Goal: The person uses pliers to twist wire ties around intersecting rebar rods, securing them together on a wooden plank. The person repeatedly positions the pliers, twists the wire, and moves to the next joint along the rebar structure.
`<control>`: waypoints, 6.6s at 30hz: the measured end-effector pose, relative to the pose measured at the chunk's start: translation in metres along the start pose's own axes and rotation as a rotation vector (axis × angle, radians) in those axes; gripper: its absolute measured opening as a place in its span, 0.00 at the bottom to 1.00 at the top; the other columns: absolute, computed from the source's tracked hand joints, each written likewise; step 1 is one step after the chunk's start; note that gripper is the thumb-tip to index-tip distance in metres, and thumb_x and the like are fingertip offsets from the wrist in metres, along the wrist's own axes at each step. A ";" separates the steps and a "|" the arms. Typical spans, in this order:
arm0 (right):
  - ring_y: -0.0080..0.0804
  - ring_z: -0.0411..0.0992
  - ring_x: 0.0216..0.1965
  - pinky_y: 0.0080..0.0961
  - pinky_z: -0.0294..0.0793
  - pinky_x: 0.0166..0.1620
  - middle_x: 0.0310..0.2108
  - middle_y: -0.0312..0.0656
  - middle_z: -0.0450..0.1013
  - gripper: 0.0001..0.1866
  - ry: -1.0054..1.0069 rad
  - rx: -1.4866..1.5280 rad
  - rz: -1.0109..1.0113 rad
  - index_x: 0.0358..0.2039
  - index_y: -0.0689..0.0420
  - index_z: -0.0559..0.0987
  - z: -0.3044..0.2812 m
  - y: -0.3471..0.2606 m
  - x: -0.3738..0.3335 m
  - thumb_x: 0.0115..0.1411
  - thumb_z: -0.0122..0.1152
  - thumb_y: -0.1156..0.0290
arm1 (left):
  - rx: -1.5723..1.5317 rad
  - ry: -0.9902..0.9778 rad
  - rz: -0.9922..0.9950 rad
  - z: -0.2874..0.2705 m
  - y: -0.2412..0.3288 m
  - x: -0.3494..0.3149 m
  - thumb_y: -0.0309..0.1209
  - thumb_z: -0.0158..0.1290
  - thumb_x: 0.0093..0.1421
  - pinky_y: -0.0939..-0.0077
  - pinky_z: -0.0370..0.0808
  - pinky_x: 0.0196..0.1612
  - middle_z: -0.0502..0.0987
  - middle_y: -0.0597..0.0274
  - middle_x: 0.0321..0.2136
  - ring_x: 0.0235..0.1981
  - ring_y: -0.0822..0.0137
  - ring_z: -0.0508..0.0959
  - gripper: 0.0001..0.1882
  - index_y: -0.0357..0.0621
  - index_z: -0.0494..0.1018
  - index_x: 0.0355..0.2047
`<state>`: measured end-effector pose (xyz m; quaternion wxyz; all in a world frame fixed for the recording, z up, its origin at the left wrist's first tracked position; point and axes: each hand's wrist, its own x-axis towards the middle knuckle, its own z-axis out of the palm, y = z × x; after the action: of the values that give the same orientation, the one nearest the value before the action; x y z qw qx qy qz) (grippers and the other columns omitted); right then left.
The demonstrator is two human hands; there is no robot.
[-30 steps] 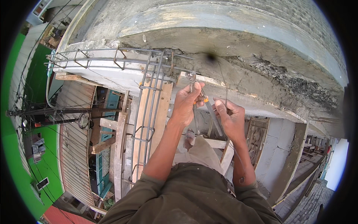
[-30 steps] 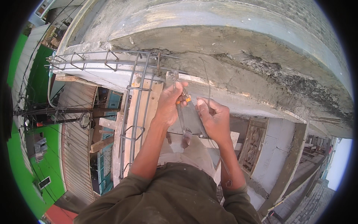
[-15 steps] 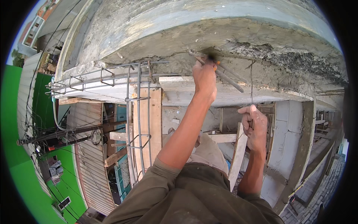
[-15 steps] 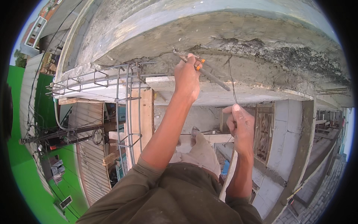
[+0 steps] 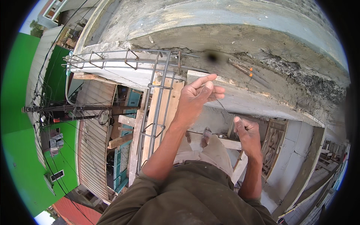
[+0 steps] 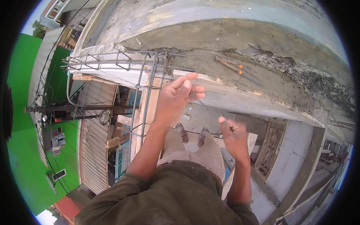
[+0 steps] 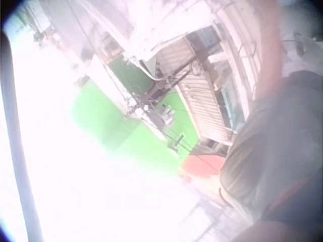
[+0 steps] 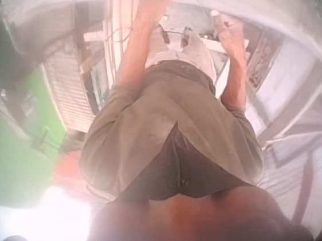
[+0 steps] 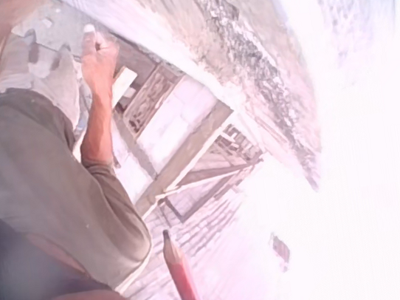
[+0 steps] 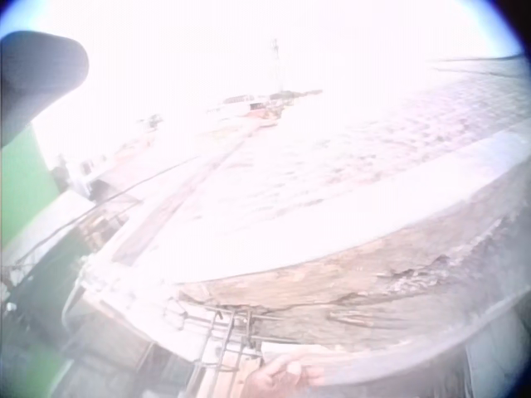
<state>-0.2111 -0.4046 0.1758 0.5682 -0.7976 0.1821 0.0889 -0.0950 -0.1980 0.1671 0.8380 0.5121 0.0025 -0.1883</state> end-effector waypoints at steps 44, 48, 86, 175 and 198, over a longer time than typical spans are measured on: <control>0.17 0.64 0.25 0.25 0.65 0.30 0.24 0.30 0.73 0.11 -0.039 0.278 -0.033 0.37 0.66 0.85 0.216 -0.047 0.145 0.70 0.59 0.71 | 1.248 0.272 0.537 -0.174 0.044 0.089 0.37 0.65 0.65 0.62 0.82 0.44 0.88 0.53 0.41 0.39 0.53 0.88 0.12 0.47 0.88 0.45; 0.17 0.63 0.24 0.28 0.63 0.28 0.22 0.30 0.72 0.12 -0.115 0.177 -0.087 0.33 0.66 0.85 0.194 -0.082 0.132 0.68 0.58 0.72 | 1.200 0.221 0.534 -0.172 0.038 0.082 0.34 0.64 0.65 0.62 0.82 0.47 0.88 0.55 0.46 0.44 0.51 0.87 0.12 0.46 0.88 0.46; 0.17 0.61 0.24 0.24 0.59 0.25 0.24 0.29 0.72 0.07 -0.371 -0.048 -0.278 0.31 0.64 0.87 0.192 -0.156 0.213 0.65 0.65 0.75 | 1.106 0.180 0.525 -0.182 0.028 0.070 0.24 0.57 0.61 0.54 0.78 0.51 0.86 0.50 0.45 0.46 0.45 0.82 0.10 0.41 0.86 0.40; 0.36 0.74 0.42 0.36 0.74 0.38 0.37 0.43 0.81 0.28 -0.225 -2.372 -0.952 0.65 0.59 0.75 0.164 -0.224 0.115 0.66 0.65 0.69 | 0.339 0.711 0.475 -0.058 -0.077 0.062 0.14 0.58 0.59 0.65 0.83 0.40 0.81 0.49 0.38 0.39 0.57 0.83 0.32 0.23 0.69 0.66; 0.31 0.79 0.36 0.32 0.80 0.35 0.33 0.39 0.78 0.16 -0.740 -0.860 0.281 0.48 0.61 0.81 0.093 -0.223 0.165 0.64 0.66 0.65 | -1.072 0.297 0.046 -0.030 -0.023 0.088 0.50 0.54 0.76 0.64 0.80 0.42 0.76 0.64 0.37 0.38 0.66 0.79 0.20 0.45 0.71 0.48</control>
<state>0.0334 -0.2842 0.2815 0.2021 -0.8406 0.0230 0.5020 -0.0149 -0.2086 0.1159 0.9758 0.0349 0.2050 -0.0681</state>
